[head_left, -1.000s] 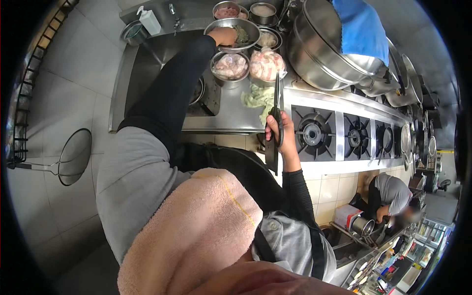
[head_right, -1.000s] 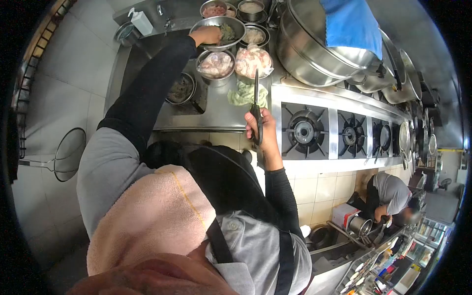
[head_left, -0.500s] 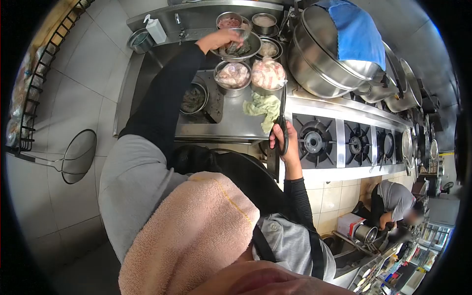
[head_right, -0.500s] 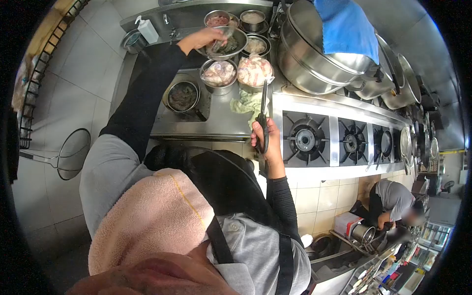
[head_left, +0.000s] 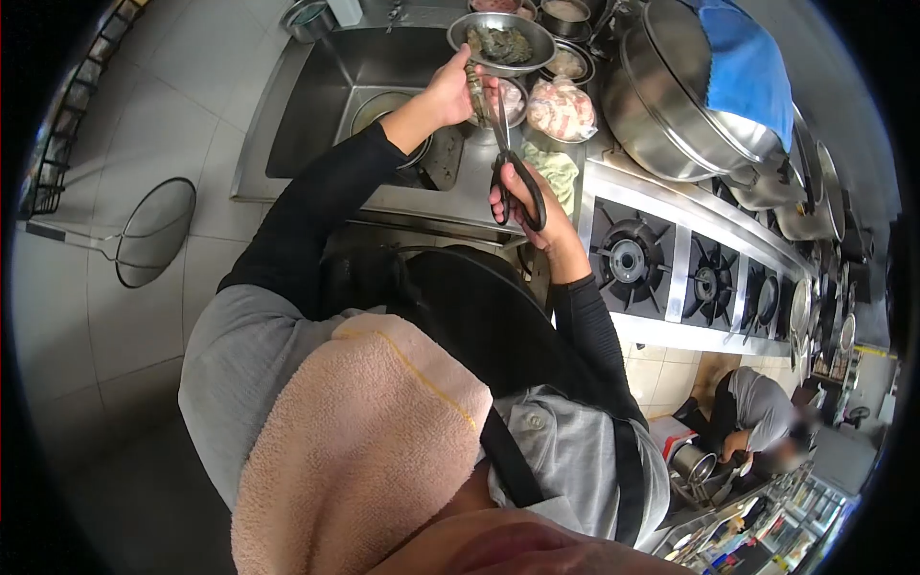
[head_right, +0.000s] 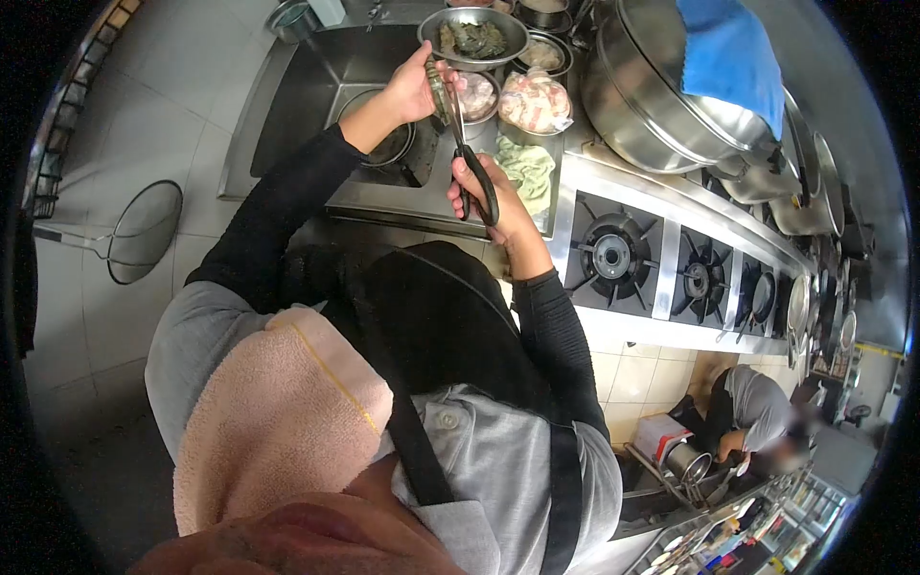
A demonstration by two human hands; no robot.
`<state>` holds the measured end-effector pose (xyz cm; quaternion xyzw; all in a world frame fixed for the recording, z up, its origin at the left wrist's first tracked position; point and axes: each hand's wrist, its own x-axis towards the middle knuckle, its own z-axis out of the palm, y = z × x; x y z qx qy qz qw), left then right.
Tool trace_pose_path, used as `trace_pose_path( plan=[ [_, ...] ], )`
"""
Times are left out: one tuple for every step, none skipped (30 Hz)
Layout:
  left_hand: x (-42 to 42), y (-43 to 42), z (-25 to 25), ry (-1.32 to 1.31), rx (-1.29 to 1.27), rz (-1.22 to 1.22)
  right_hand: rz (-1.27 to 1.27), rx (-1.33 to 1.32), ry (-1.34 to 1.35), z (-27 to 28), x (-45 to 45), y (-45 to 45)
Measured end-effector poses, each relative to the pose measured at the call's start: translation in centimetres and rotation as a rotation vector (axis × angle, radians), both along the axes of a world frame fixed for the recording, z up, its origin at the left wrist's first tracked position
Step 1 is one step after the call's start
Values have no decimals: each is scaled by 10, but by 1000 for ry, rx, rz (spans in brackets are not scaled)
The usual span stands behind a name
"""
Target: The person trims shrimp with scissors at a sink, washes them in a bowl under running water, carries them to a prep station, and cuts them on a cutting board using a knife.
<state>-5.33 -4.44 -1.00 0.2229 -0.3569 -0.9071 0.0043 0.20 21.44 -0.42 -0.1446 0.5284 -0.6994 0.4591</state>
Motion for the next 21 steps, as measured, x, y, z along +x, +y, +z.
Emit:
trace_pose_path(
  plan=[
    [4, 2, 3, 5, -33, 8, 13, 22, 12, -2, -1, -3],
    [7, 4, 6, 10, -66, 13, 24, 43, 25, -3, -2, -6],
    [11, 8, 9, 13, -99, 16, 24, 44, 43, -3, -1, -6],
    [14, 11, 10, 22, -129, 32, 22, 46, 44, -4, -1, -7],
    [16, 14, 11, 32, -159, 45, 17, 47, 45, -5, -1, -7],
    [17, 16, 11, 43, -189, 55, 10, 48, 47, -5, -2, -7],
    [16, 16, 8, 55, -171, 63, 1, 47, 63, -6, -2, -6],
    [14, 16, 5, 68, -154, 70, -9, 45, 80, -8, -2, -6],
    [13, 17, 2, 81, -137, 75, -20, 43, 97, -9, -2, -4],
    [12, 21, 2, 83, -127, 77, -38, 44, 138, -15, -3, -4],
    [11, 25, 2, 87, -117, 78, -57, 46, 179, -21, -5, -5],
    [11, 32, 1, 89, -105, 78, -75, 50, 220, -26, -6, -5],
    [13, 42, 4, 82, -99, 99, -94, 52, 211, -21, -6, -6],
    [14, 48, 9, 83, -114, 112, -100, 52, 215, -18, -7, -7],
    [15, 54, 13, 84, -129, 125, -107, 51, 218, -16, -8, -7],
    [15, 59, 14, 83, -144, 137, -115, 51, 219, -15, -9, -6],
    [15, 60, 16, 117, -144, 111, -124, 61, 213, -20, -11, -4],
    [15, 63, 18, 107, -156, 136, -123, 69, 209, -22, -11, -2],
    [15, 66, 22, 99, -167, 163, -119, 76, 206, -23, -11, 0],
    [15, 68, 25, 90, -178, 194, -112, 84, 203, -24, -10, 1],
    [12, 68, 22, 124, -196, 233, -122, 98, 181, -28, -8, 2]
  ],
)
